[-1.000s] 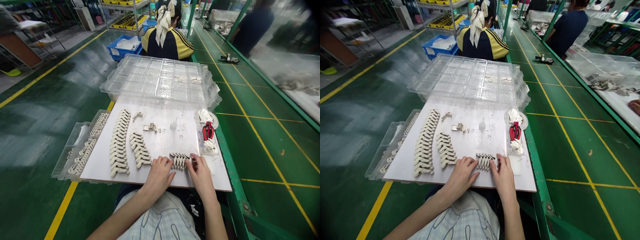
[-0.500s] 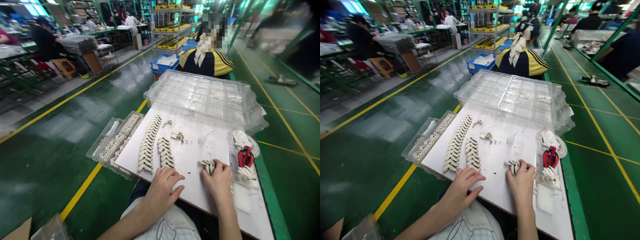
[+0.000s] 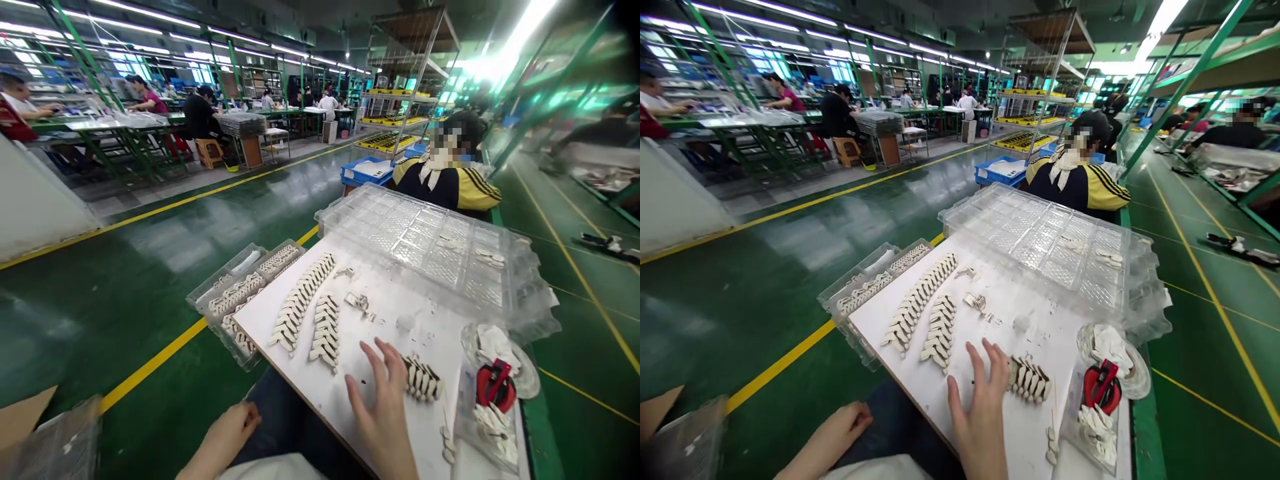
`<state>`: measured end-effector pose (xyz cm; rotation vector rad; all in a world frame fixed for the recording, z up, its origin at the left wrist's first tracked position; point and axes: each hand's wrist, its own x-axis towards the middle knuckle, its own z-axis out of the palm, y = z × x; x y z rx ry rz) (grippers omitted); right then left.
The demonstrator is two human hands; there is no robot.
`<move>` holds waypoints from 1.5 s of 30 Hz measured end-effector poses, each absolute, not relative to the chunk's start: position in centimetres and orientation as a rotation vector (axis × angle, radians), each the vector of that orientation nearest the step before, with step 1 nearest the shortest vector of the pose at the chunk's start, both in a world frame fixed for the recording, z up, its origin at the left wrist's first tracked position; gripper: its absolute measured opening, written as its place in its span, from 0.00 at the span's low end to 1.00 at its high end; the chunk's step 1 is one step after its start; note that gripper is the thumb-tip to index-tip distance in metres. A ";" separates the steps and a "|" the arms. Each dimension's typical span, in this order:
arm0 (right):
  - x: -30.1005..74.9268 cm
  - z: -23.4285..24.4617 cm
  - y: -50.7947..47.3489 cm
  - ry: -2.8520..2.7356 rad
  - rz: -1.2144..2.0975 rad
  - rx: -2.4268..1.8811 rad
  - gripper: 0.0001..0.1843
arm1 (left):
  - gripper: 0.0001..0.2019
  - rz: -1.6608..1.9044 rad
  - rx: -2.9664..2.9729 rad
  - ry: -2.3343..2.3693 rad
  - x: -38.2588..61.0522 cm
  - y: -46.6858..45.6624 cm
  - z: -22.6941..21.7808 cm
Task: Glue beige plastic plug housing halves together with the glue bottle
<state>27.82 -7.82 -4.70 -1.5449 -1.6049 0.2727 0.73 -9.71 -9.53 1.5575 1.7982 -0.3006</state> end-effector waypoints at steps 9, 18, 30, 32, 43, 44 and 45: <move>26.3 -4.2 -5.0 -1.571 0.485 -1.422 0.14 | 0.17 -0.389 1.673 1.861 1.4 -7.4 -14.6; 27.1 0.2 14.2 -1.487 0.540 -1.794 0.14 | 0.15 -0.410 1.796 1.771 1.3 -7.0 -15.7; 29.9 2.6 6.2 -1.322 0.785 -1.516 0.16 | 0.16 -0.478 1.832 1.607 -0.9 -4.1 -16.4; 31.9 3.5 2.4 -1.243 0.754 -1.510 0.21 | 0.16 -0.481 1.845 1.557 -0.9 -3.4 -16.5; 32.8 0.5 -11.4 -0.821 0.764 -1.701 0.24 | 0.16 -0.120 1.748 0.923 2.0 -6.8 -6.4; 31.4 -0.2 -11.8 -0.812 0.831 -1.672 0.23 | 0.15 0.009 1.672 0.853 3.2 -7.1 -4.8; 29.9 -0.7 -12.0 -0.805 0.897 -1.641 0.22 | 0.15 0.137 1.602 0.824 4.6 -7.2 -3.5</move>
